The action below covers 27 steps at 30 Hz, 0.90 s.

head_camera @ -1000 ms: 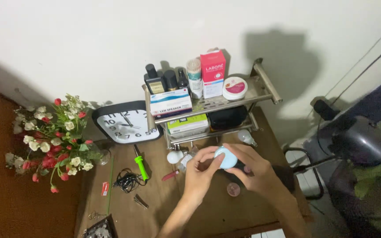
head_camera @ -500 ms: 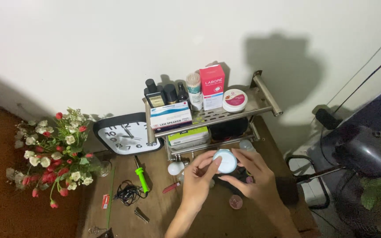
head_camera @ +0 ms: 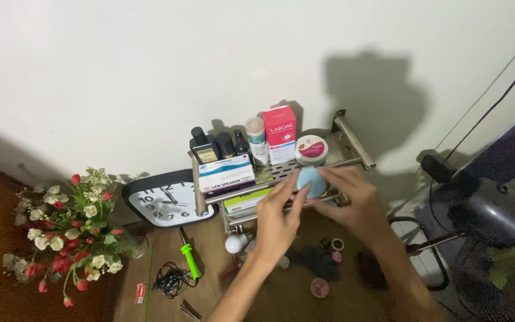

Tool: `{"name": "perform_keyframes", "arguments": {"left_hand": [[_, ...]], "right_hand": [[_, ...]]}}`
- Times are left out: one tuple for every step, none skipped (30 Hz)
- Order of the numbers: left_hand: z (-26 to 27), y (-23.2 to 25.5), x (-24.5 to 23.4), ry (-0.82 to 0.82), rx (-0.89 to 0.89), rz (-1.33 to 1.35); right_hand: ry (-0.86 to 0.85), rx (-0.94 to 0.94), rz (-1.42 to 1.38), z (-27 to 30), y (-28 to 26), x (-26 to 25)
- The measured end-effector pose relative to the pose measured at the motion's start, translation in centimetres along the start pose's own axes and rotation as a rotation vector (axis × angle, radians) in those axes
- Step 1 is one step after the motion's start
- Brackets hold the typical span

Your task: The recorder organizes several personal care items, perfume bottles, and electronic components onto a small metal shelf on a desk.

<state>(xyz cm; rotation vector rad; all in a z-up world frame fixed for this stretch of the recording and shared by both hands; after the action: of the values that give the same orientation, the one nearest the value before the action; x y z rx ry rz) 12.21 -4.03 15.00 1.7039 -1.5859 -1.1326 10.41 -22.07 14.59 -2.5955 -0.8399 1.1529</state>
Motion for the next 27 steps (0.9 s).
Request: {"name": "perform_keyframes", "arguments": {"left_hand": [[-0.5, -0.5, 0.4, 0.002, 0.007, -0.001], [-1.0, -1.0, 0.7, 0.013, 0.097, -0.017], [-1.6, -1.4, 1.1, 0.024, 0.188, -0.034], [-2.2, -1.6, 1.4, 0.027, 0.196, -0.035], [-2.5, -1.9, 1.8, 0.024, 0.194, -0.042], [-2.9, -2.2, 2.2, 0.021, 0.193, -0.049], [-3.3, -2.3, 2.4, 0.022, 0.198, -0.049], [-3.7, -2.5, 2.7, -0.003, 0.201, -0.079], [-3.9, -2.7, 3.0, -0.032, 0.2, -0.109], [-4.0, -3.1, 3.2, -0.033, 0.202, -0.109], [-4.1, -3.5, 3.6, -0.055, 0.203, -0.134], [-4.2, -3.9, 3.9, -0.077, 0.204, -0.16], [-4.3, -3.7, 3.9, -0.078, 0.204, -0.161], [-4.4, -3.6, 3.9, -0.097, 0.181, -0.186], [-4.6, -3.4, 3.9, -0.115, 0.158, -0.212], [-4.7, -3.4, 3.9, -0.114, 0.158, -0.214], [-4.8, -3.4, 4.0, -0.139, 0.124, -0.246], [-4.9, -3.4, 4.0, -0.163, 0.091, -0.279], [-4.9, -3.3, 4.0, -0.165, 0.087, -0.279], [-4.8, -3.3, 4.0, -0.179, 0.084, -0.3], [-4.8, -3.3, 4.1, -0.192, 0.084, -0.322], [-4.8, -3.4, 4.1, -0.194, 0.083, -0.321], [-4.8, -3.5, 4.2, -0.199, 0.089, -0.323], [-4.8, -3.6, 4.2, -0.203, 0.096, -0.325], [-4.9, -3.6, 4.3, -0.206, 0.096, -0.324], [-4.9, -3.5, 4.3, -0.208, 0.078, -0.318], [-4.8, -3.5, 4.3, -0.21, 0.058, -0.311]], "right_hand": [[0.005, -0.005, 0.001, -0.6, 0.8, 0.2], [-0.03, -0.011, -0.006, -1.2, 1.6, 0.4], [-0.066, -0.018, -0.011, -1.9, 2.4, 0.5], [-0.06, -0.024, -0.01, -2.6, 3.0, 0.6], [-0.09, -0.01, -0.026, -3.1, 3.5, 0.7], [-0.12, 0.004, -0.042, -3.6, 4.1, 0.7], [-0.115, 0.001, -0.041, -4.1, 4.7, 1.0], [-0.151, 0.033, -0.049, -4.7, 5.2, 1.2], [-0.189, 0.069, -0.058, -5.1, 5.8, 1.5], [-0.187, 0.07, -0.057, -5.1, 6.9, 2.3], [-0.211, 0.067, -0.05, -5.2, 8.0, 3.0], [-0.236, 0.064, -0.042, -5.3, 9.1, 3.8], [-0.235, 0.065, -0.044, -5.4, 9.5, 4.1], [-0.242, 0.032, -0.021, -5.5, 9.8, 4.5], [-0.25, -0.003, 0.002, -5.7, 10.2, 4.9], [-0.25, -0.003, 0.0, -5.8, 10.5, 5.2], [-0.257, -0.021, 0.003, -5.8, 10.8, 5.5], [-0.263, -0.038, 0.006, -5.9, 11.2, 5.8], [-0.266, -0.034, 0.005, -5.8, 11.2, 5.8], [-0.274, -0.031, 0.0, -5.7, 11.1, 5.9], [-0.279, -0.027, -0.002, -5.6, 11.2, 5.9], [-0.28, -0.025, -0.002, -5.6, 11.0, 5.8], [-0.292, -0.005, -0.003, -5.7, 10.8, 5.6], [-0.304, 0.015, -0.003, -5.8, 10.7, 5.5], [-0.304, 0.017, -0.002, -6.1, 9.9, 5.0], [-0.337, 0.075, -0.012, -6.5, 9.1, 4.5], [-0.373, 0.132, -0.023, -6.7, 8.3, 4.1]]}}
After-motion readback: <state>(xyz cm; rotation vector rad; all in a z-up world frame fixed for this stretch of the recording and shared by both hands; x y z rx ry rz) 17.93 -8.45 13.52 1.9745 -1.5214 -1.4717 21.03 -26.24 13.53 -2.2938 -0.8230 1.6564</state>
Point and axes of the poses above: each hand's wrist, its own z-axis away from the middle knuckle, its own x-axis out of the palm, y = z × x, the point moved 1 cm from there along -z, towards the middle knuckle, and after that the axes turned 8 degrees about z, right-handed, at the moved point
